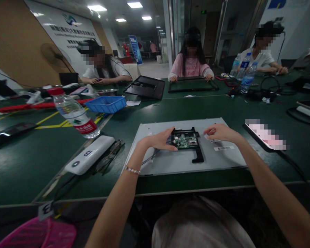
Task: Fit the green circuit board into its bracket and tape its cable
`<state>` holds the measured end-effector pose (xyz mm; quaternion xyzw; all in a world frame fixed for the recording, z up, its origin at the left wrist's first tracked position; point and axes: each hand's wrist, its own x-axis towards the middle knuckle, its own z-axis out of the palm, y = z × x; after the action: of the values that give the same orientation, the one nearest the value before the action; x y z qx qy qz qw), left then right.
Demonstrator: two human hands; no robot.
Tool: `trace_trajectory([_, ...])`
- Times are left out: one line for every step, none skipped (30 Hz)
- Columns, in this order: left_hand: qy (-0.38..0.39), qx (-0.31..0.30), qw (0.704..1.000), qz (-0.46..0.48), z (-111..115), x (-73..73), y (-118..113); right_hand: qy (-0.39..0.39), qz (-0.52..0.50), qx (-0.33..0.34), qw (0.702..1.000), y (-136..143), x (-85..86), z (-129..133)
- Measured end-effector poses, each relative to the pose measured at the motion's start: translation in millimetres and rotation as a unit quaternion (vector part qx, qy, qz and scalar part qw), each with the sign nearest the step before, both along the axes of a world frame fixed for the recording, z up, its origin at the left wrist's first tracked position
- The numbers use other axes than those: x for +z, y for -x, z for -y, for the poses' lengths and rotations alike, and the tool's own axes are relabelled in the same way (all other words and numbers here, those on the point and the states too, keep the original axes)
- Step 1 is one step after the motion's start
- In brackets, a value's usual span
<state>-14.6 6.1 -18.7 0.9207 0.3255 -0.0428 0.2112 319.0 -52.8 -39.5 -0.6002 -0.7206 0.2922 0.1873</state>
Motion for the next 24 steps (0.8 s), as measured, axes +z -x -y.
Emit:
trace_trajectory([-0.001,-0.001,1.000,0.001,-0.3,-0.2,0.2,-0.003,-0.006,0.000,1.000,1.5,-0.4,1.1])
trace_trajectory([-0.002,-0.004,1.000,0.003,-0.6,-0.4,0.4,-0.008,-0.009,0.001,1.000,3.5,0.1,2.1])
trace_trajectory([-0.004,-0.007,1.000,0.005,-0.8,-0.6,0.5,-0.013,-0.009,0.000,1.000,5.6,1.3,3.0])
trace_trajectory([-0.005,-0.009,1.000,0.006,-0.8,-0.6,0.6,-0.017,-0.006,-0.001,1.000,7.5,2.8,3.7])
trace_trajectory([-0.005,-0.009,1.000,0.005,-0.7,-0.4,0.5,-0.021,-0.002,-0.003,1.000,9.0,4.2,4.4])
trace_trajectory([-0.004,-0.006,1.000,0.002,-0.4,0.1,0.3,-0.023,0.003,-0.006,1.000,9.9,5.4,4.9])
trace_trajectory([-0.001,-0.002,1.000,-0.002,0.1,0.7,-0.1,-0.025,0.005,-0.009,1.000,10.3,6.1,5.2])
trace_trajectory([0.002,0.003,1.000,-0.006,0.7,1.6,-0.5,-0.027,0.003,-0.013,1.000,10.2,6.3,5.4])
trace_trajectory([0.004,0.007,1.000,-0.007,1.4,2.6,-1.1,-0.030,-0.002,-0.018,0.999,9.7,5.9,5.3])
trace_trajectory([0.007,0.009,1.000,-0.008,2.0,3.6,-1.6,-0.037,-0.011,-0.024,0.999,9.0,5.0,5.0])
trace_trajectory([0.008,0.010,1.000,-0.007,2.7,4.6,-2.1,-0.045,-0.024,-0.032,0.998,8.2,3.9,4.5])
trace_trajectory([0.010,0.011,1.000,-0.006,3.2,5.4,-2.6,-0.055,-0.036,-0.041,0.997,7.4,2.7,4.0])
trace_trajectory([0.012,0.012,1.000,-0.006,3.7,6.2,-2.9,-0.064,-0.048,-0.048,0.996,6.8,1.7,3.4])
trace_trajectory([0.014,0.014,1.000,-0.007,4.0,6.8,-3.1,-0.071,-0.059,-0.055,0.994,6.5,1.0,3.0])
trace_trajectory([0.015,0.016,1.000,-0.009,4.3,7.2,-3.2,-0.078,-0.068,-0.061,0.993,6.5,0.7,2.8])
trace_trajectory([0.017,0.018,1.000,-0.010,4.6,7.4,-3.3,-0.083,-0.073,-0.065,0.992,6.7,0.9,2.9])
trace_trajectory([0.018,0.020,1.000,-0.011,4.7,7.6,-3.3,-0.088,-0.074,-0.069,0.991,7.2,1.4,3.3])
trace_trajectory([0.018,0.021,1.000,-0.010,4.8,7.6,-3.3,-0.093,-0.074,-0.074,0.990,7.7,2.3,3.9])
trace_trajectory([0.018,0.021,1.000,-0.009,4.8,7.5,-3.3,-0.097,-0.074,-0.080,0.989,8.3,3.3,4.8])
trace_trajectory([0.017,0.021,1.000,-0.007,4.7,7.3,-3.3,-0.098,-0.074,-0.086,0.989,9.0,4.3,5.7])
trace_trajectory([0.017,0.020,1.000,-0.006,4.6,7.1,-3.4,-0.095,-0.080,-0.094,0.988,9.5,5.0,6.5])
trace_trajectory([0.017,0.019,1.000,-0.006,4.5,6.9,-3.4,-0.088,-0.091,-0.102,0.987,10.0,5.4,7.1])
trace_trajectory([0.016,0.018,1.000,-0.006,4.4,6.7,-3.4,-0.078,-0.106,-0.108,0.985,10.3,5.4,7.5])
trace_trajectory([0.015,0.018,1.000,-0.006,4.3,6.4,-3.3,-0.066,-0.122,-0.113,0.984,10.5,4.8,7.5])
